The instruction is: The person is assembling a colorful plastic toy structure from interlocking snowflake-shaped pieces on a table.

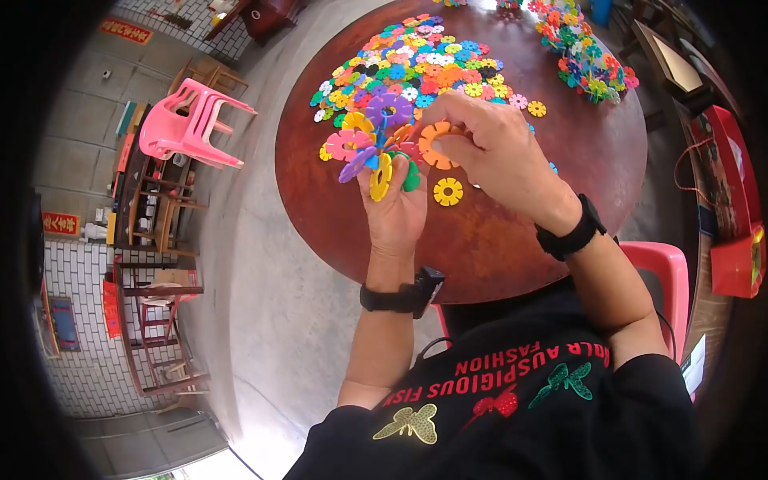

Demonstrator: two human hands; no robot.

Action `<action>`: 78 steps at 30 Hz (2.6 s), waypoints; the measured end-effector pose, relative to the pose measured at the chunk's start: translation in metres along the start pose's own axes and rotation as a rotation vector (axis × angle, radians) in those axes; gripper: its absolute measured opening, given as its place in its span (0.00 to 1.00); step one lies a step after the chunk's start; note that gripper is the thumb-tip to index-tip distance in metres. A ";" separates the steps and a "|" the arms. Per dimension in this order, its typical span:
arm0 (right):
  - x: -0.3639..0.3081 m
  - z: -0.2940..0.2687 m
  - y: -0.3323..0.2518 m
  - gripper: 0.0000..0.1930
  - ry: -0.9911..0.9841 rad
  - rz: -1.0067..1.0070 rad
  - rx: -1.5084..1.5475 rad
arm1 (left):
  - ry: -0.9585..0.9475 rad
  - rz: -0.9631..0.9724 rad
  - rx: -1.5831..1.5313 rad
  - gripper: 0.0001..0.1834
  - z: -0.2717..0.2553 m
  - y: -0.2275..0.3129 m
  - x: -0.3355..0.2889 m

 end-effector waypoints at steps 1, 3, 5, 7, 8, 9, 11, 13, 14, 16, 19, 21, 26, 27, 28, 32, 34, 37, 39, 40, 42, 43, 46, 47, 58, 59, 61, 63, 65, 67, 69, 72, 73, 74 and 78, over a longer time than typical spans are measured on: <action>-0.001 0.001 0.001 0.08 -0.041 0.088 0.025 | 0.002 0.003 0.001 0.20 0.000 0.002 0.001; -0.004 -0.002 -0.003 0.07 -0.049 0.055 -0.008 | -0.042 -0.030 0.072 0.29 0.013 0.006 0.004; -0.007 -0.002 -0.006 0.06 -0.058 0.021 -0.041 | -0.059 0.001 0.075 0.26 0.013 0.005 0.005; -0.011 0.000 -0.008 0.05 -0.040 -0.031 -0.052 | -0.075 0.034 0.078 0.23 0.014 0.007 0.004; -0.012 0.001 -0.006 0.05 -0.039 -0.030 -0.055 | -0.052 -0.032 0.076 0.20 0.014 0.005 0.005; -0.012 0.001 -0.008 0.05 -0.028 -0.089 -0.092 | -0.028 -0.097 0.073 0.16 0.013 0.002 0.006; -0.013 0.002 -0.010 0.05 -0.022 -0.150 -0.128 | -0.035 -0.126 -0.045 0.15 0.010 0.001 0.008; -0.014 0.001 -0.016 0.05 0.047 -0.235 -0.300 | -0.038 -0.150 -0.162 0.15 0.009 -0.001 0.009; -0.014 0.002 -0.015 0.05 0.040 -0.238 -0.300 | -0.028 -0.164 -0.159 0.15 0.010 -0.003 0.008; -0.015 0.001 -0.012 0.06 0.075 -0.217 -0.274 | -0.013 -0.172 -0.160 0.16 0.014 -0.004 0.007; -0.015 0.004 -0.014 0.06 0.047 -0.199 -0.272 | -0.005 -0.190 -0.165 0.17 0.016 -0.005 0.004; -0.015 0.004 -0.014 0.06 0.018 -0.194 -0.293 | -0.068 -0.245 -0.261 0.16 0.015 -0.010 0.005; -0.015 0.002 -0.013 0.06 -0.002 -0.177 -0.322 | -0.041 -0.282 -0.220 0.13 0.013 -0.017 0.004; -0.015 0.001 -0.012 0.06 0.009 -0.200 -0.349 | 0.008 -0.297 -0.200 0.13 0.011 -0.020 0.003; -0.015 0.000 -0.012 0.06 0.019 -0.223 -0.375 | 0.010 -0.293 -0.204 0.13 0.011 -0.021 0.003; -0.014 0.003 -0.010 0.06 -0.027 -0.178 -0.360 | 0.109 -0.266 -0.086 0.14 0.006 -0.020 0.002; -0.014 0.003 -0.004 0.06 -0.025 -0.184 -0.289 | 0.127 -0.213 -0.034 0.15 0.007 -0.017 0.002; -0.013 -0.001 0.011 0.06 -0.024 -0.076 -0.162 | 0.136 -0.219 0.044 0.15 0.007 -0.021 0.002; -0.011 -0.004 0.010 0.06 -0.011 -0.131 -0.196 | 0.097 -0.250 0.343 0.18 0.005 -0.023 0.001; -0.012 -0.005 0.007 0.06 0.003 -0.186 -0.227 | 0.093 -0.251 0.341 0.18 0.003 -0.026 0.000; -0.012 -0.009 0.007 0.06 0.042 -0.163 -0.205 | 0.003 -0.152 0.804 0.14 0.004 -0.020 0.001; -0.013 -0.012 0.008 0.07 0.081 -0.138 -0.185 | 0.002 -0.151 0.807 0.14 0.002 -0.021 0.000; -0.019 -0.017 0.013 0.08 0.070 -0.004 -0.084 | 0.044 -0.148 0.653 0.16 0.002 -0.022 -0.002; -0.022 -0.014 0.009 0.08 0.073 -0.004 -0.077 | 0.049 -0.039 0.612 0.17 0.007 -0.018 -0.005; -0.019 -0.005 0.007 0.09 -0.043 -0.049 0.041 | -0.169 0.178 0.590 0.24 0.022 -0.013 -0.010; -0.020 -0.004 0.008 0.09 -0.094 0.009 0.083 | -0.176 0.174 0.594 0.24 0.020 -0.014 -0.012; -0.020 -0.007 0.005 0.09 -0.101 -0.016 0.064 | -0.111 0.108 0.589 0.23 0.009 -0.020 -0.016; -0.020 -0.008 0.004 0.09 -0.109 -0.041 0.042 | -0.128 0.111 0.527 0.22 0.007 -0.024 -0.019; -0.020 -0.008 -0.002 0.09 -0.118 -0.152 0.032 | -0.145 0.110 0.462 0.21 0.006 -0.026 -0.021; -0.019 -0.010 -0.002 0.08 -0.105 -0.161 0.012 | -0.040 0.000 0.342 0.24 -0.001 -0.031 -0.020; -0.019 -0.010 -0.002 0.08 -0.094 -0.170 -0.005 | -0.079 0.011 0.293 0.22 0.013 -0.025 -0.015; -0.019 -0.014 -0.002 0.07 -0.060 -0.082 0.013 | -0.110 -0.015 0.238 0.21 0.018 -0.022 -0.011; -0.019 -0.016 -0.001 0.07 -0.050 -0.059 0.003 | -0.104 -0.055 0.232 0.21 0.018 -0.023 -0.010; -0.019 -0.019 0.002 0.07 -0.038 -0.033 -0.008 | -0.107 -0.058 0.231 0.21 0.025 -0.020 -0.008; -0.019 -0.032 0.004 0.07 0.057 -0.107 -0.088 | -0.155 -0.098 0.231 0.24 0.028 -0.017 -0.002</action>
Point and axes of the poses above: each hand's wrist, its own x-axis towards the middle knuckle, its own z-axis out of the palm, y = z × x, the point moved 6 cm from there along x, towards the middle knuckle, and after that the axes turned 6 degrees about -y, right-handed, at the moved point
